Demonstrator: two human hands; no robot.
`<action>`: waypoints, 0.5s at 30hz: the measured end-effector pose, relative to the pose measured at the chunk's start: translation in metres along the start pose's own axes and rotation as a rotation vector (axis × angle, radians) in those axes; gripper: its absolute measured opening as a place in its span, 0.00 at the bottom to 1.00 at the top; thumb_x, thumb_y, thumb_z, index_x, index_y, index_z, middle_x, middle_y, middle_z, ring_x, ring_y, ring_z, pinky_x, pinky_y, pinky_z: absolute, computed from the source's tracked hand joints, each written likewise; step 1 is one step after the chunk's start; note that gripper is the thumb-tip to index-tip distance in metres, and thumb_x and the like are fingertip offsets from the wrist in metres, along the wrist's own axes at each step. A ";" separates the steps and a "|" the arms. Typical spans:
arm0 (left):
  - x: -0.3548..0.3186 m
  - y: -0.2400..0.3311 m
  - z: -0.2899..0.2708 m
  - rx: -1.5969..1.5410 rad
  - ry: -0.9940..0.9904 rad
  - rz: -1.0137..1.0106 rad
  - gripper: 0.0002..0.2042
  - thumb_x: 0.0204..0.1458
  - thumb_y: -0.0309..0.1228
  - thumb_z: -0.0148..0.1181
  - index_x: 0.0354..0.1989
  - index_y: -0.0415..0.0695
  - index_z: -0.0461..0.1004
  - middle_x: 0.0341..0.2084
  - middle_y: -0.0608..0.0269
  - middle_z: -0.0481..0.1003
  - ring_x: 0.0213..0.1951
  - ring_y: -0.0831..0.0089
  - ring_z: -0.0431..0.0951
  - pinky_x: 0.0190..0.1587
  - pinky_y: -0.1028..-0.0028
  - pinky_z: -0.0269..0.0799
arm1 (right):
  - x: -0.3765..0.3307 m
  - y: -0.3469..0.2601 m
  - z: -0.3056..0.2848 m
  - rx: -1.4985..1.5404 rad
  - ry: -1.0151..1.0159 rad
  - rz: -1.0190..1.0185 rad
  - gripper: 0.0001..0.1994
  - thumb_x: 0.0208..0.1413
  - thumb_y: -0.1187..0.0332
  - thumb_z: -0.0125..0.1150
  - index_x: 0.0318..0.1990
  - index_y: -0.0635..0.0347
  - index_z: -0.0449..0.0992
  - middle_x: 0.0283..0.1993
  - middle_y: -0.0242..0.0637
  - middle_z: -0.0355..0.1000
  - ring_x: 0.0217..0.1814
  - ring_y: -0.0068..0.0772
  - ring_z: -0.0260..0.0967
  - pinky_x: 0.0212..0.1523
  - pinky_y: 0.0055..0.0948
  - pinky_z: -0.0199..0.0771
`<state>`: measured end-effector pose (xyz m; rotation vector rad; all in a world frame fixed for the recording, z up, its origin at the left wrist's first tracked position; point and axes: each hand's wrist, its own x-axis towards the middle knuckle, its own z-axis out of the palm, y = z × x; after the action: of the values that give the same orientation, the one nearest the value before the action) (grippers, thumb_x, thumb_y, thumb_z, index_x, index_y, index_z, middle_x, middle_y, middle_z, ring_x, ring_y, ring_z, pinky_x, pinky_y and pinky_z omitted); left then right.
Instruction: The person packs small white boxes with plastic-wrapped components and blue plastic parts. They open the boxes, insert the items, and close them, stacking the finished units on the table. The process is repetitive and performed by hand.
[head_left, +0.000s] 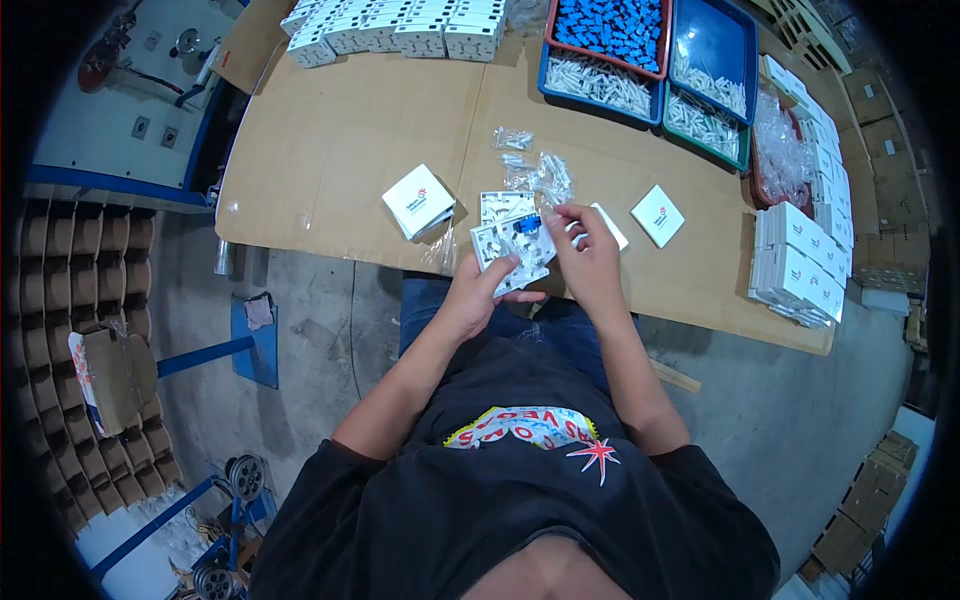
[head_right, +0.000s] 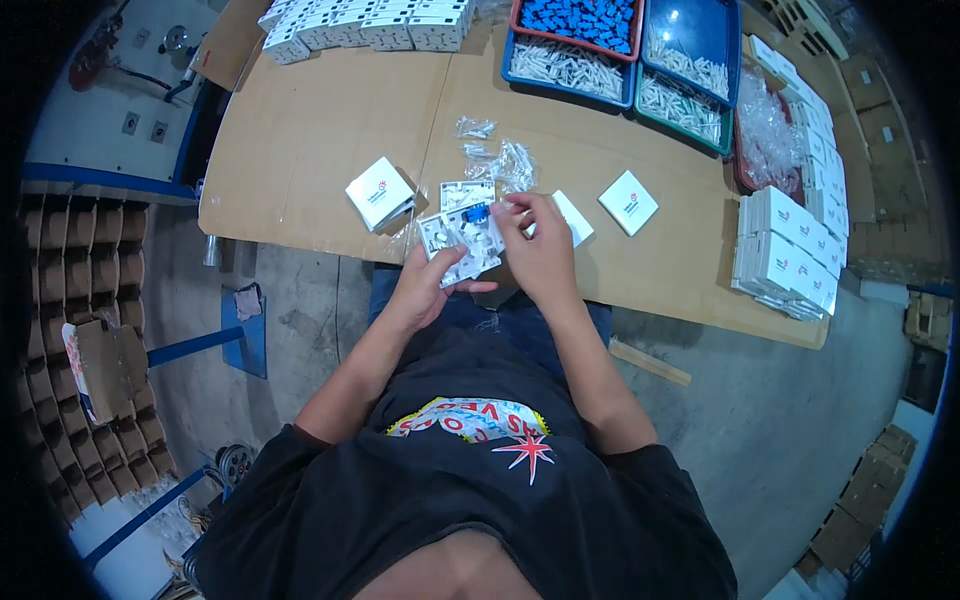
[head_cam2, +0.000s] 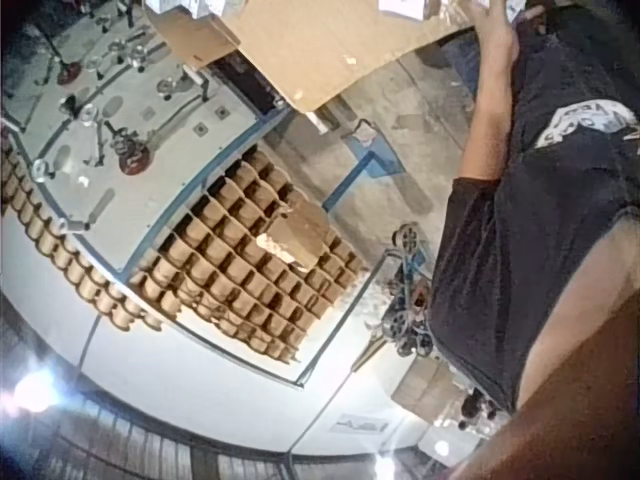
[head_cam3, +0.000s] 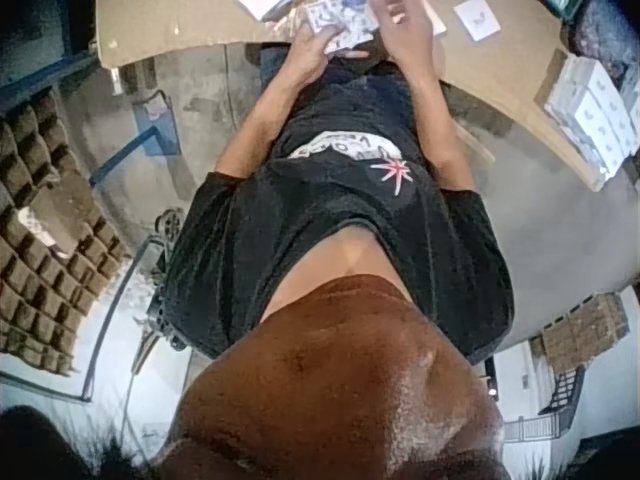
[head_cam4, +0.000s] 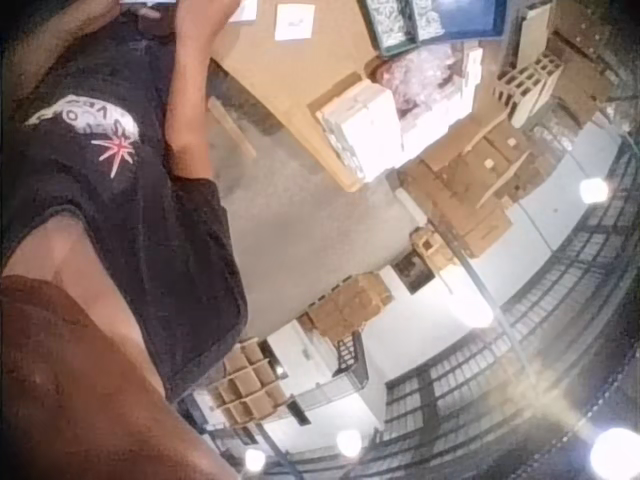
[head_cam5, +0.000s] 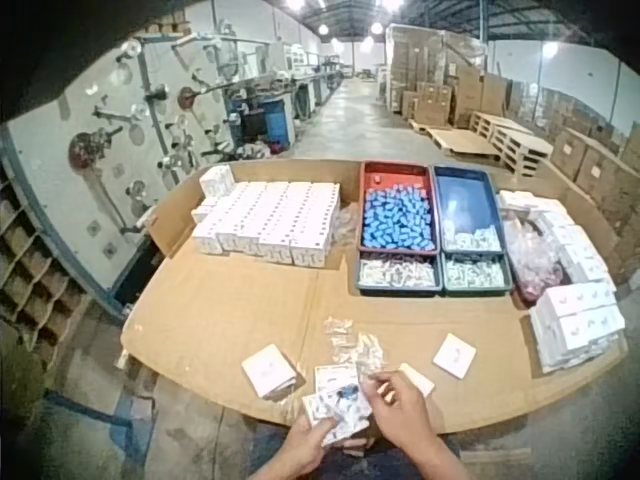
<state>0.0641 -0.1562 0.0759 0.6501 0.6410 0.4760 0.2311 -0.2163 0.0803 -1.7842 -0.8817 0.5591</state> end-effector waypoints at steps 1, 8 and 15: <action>0.002 0.000 -0.001 0.057 -0.025 -0.018 0.18 0.66 0.25 0.52 0.64 0.40 0.67 0.55 0.53 0.76 0.53 0.64 0.81 0.53 0.59 0.82 | -0.004 -0.004 -0.001 -0.047 -0.066 -0.009 0.19 0.55 0.62 0.75 0.47 0.68 0.80 0.37 0.39 0.77 0.34 0.28 0.71 0.36 0.29 0.74; 0.023 -0.006 0.001 0.652 0.003 0.160 0.18 0.67 0.32 0.57 0.60 0.37 0.71 0.48 0.61 0.79 0.49 0.77 0.77 0.50 0.73 0.74 | 0.008 0.024 0.006 0.163 -0.126 0.162 0.18 0.55 0.62 0.75 0.42 0.71 0.81 0.31 0.37 0.79 0.31 0.21 0.72 0.34 0.25 0.75; 0.056 0.004 -0.004 0.985 0.198 0.395 0.16 0.68 0.43 0.51 0.57 0.48 0.75 0.45 0.45 0.73 0.47 0.51 0.76 0.54 0.61 0.69 | 0.030 0.036 -0.034 0.106 0.138 0.122 0.14 0.58 0.68 0.71 0.46 0.70 0.82 0.35 0.36 0.80 0.36 0.21 0.73 0.38 0.24 0.75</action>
<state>0.1001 -0.1190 0.0542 1.6981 0.9393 0.5836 0.2856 -0.2201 0.0605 -1.7649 -0.6406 0.5440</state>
